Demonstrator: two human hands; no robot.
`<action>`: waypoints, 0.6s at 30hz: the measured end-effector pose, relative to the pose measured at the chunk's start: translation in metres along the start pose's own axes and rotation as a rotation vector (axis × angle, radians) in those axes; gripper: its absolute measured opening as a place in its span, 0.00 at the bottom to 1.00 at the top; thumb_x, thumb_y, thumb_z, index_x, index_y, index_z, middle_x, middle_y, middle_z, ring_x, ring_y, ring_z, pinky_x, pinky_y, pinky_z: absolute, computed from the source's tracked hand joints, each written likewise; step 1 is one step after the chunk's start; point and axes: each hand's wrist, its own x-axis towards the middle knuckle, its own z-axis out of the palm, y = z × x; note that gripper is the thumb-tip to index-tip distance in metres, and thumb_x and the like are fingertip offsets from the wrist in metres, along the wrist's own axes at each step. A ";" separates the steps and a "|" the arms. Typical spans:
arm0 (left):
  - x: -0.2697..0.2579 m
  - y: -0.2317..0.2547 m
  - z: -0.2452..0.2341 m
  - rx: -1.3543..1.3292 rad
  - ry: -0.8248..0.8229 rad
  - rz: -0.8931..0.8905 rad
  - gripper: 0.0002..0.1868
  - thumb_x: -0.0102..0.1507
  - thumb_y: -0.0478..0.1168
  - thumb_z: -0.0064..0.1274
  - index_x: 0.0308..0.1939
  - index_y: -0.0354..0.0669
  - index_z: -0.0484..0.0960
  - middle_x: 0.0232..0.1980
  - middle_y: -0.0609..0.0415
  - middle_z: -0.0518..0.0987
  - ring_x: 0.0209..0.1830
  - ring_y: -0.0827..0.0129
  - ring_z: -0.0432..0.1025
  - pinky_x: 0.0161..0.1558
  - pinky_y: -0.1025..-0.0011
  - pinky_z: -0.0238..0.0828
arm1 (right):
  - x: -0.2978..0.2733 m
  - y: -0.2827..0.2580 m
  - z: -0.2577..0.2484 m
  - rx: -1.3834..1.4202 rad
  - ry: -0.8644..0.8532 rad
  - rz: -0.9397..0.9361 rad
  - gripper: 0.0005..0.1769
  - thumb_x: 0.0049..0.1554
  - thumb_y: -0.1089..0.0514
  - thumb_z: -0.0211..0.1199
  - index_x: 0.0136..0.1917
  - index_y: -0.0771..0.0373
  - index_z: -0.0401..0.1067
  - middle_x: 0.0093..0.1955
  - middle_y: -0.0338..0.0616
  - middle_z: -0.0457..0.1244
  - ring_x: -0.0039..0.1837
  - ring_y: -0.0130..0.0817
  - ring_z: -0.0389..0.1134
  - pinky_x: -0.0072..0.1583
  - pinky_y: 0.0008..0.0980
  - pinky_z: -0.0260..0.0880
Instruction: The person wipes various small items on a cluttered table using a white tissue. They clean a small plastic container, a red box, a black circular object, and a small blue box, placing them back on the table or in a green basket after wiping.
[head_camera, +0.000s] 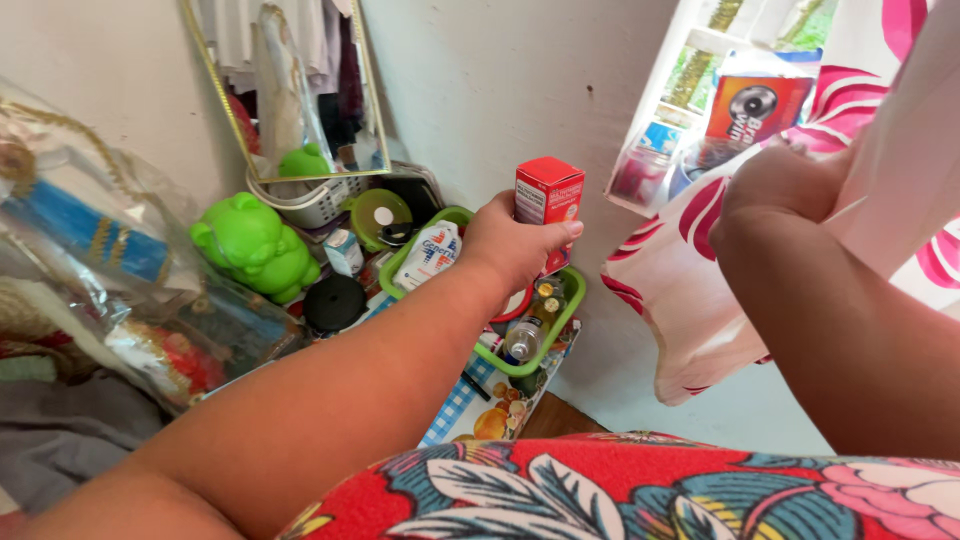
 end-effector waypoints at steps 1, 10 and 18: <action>0.002 -0.001 0.004 -0.007 -0.016 0.008 0.24 0.51 0.43 0.68 0.48 0.39 0.82 0.47 0.51 0.87 0.43 0.68 0.82 0.45 0.69 0.80 | 0.000 -0.003 -0.010 0.016 0.054 -0.051 0.30 0.63 0.60 0.54 0.77 0.51 0.54 0.58 0.33 0.65 0.55 0.24 0.65 0.57 0.27 0.65; 0.018 0.004 0.041 -0.121 -0.054 -0.119 0.21 0.52 0.39 0.65 0.48 0.39 0.83 0.46 0.49 0.87 0.43 0.65 0.82 0.43 0.66 0.80 | -0.001 -0.014 -0.061 -0.017 0.067 -0.424 0.30 0.62 0.70 0.53 0.76 0.55 0.58 0.64 0.43 0.63 0.60 0.29 0.70 0.63 0.30 0.68; 0.046 0.004 0.078 -0.082 -0.031 -0.133 0.22 0.51 0.42 0.69 0.48 0.40 0.84 0.45 0.51 0.88 0.41 0.67 0.82 0.43 0.66 0.80 | -0.044 -0.048 -0.058 0.068 -0.783 -0.266 0.13 0.61 0.65 0.60 0.59 0.62 0.75 0.46 0.38 0.67 0.42 0.20 0.62 0.42 0.24 0.64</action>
